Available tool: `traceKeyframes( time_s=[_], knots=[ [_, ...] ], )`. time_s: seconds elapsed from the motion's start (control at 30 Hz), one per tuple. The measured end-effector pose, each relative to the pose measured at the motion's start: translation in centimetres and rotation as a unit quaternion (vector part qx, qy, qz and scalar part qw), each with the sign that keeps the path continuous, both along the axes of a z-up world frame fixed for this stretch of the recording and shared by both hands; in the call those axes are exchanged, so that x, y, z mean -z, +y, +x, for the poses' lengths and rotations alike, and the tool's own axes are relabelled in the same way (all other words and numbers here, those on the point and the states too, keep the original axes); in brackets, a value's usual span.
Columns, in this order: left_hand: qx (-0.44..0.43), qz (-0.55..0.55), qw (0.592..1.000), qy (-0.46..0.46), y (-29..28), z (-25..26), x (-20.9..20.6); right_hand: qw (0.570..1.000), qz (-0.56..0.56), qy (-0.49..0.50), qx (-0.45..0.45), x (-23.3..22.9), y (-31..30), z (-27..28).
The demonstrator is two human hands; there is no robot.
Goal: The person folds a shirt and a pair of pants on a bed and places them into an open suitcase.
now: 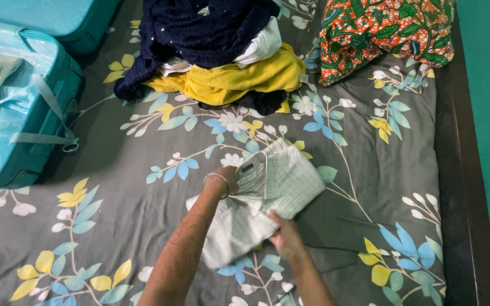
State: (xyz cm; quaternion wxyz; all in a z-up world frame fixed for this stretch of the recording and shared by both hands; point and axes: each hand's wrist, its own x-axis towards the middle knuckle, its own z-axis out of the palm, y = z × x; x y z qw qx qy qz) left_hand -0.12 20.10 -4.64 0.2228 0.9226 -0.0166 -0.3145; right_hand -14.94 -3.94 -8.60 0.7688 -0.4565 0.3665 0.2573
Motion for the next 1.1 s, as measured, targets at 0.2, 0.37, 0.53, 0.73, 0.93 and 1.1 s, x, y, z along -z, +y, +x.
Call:
traceKeyframes(
  time_s=[0.2, 0.37, 0.53, 0.73, 0.93, 1.1],
  knots=[
    [0.005, 0.062, 0.976, -0.207, 0.6, 0.4, -5.1, 0.994, 0.028, -0.006, 0.105, 2.2, 1.6, -1.9],
    [-0.183, 0.014, 0.953, -0.242, 3.7, -3.6, -5.6, 0.911, -0.325, -0.167, 0.193, 1.7, -2.5, 0.6],
    [-0.401, 0.116, 0.875, -0.246, 5.8, -7.3, -1.0, 0.725, -0.649, -0.218, -0.078, 2.5, -5.8, 5.5],
    [-0.451, 0.039, 0.882, -0.129, 7.6, -8.0, -0.1, 0.761, -0.599, -0.190, -0.160, 5.1, -6.5, 11.0],
    [-0.478, -0.178, 0.856, -0.085, 11.9, -7.8, 0.3, 0.837, -0.473, -0.253, -0.107, 3.9, -6.2, 10.3],
    [-0.448, -0.034, 0.878, -0.166, 11.5, -9.1, 0.2, 0.736, -0.621, -0.226, -0.148, 2.0, -5.3, 8.9]
  ],
)
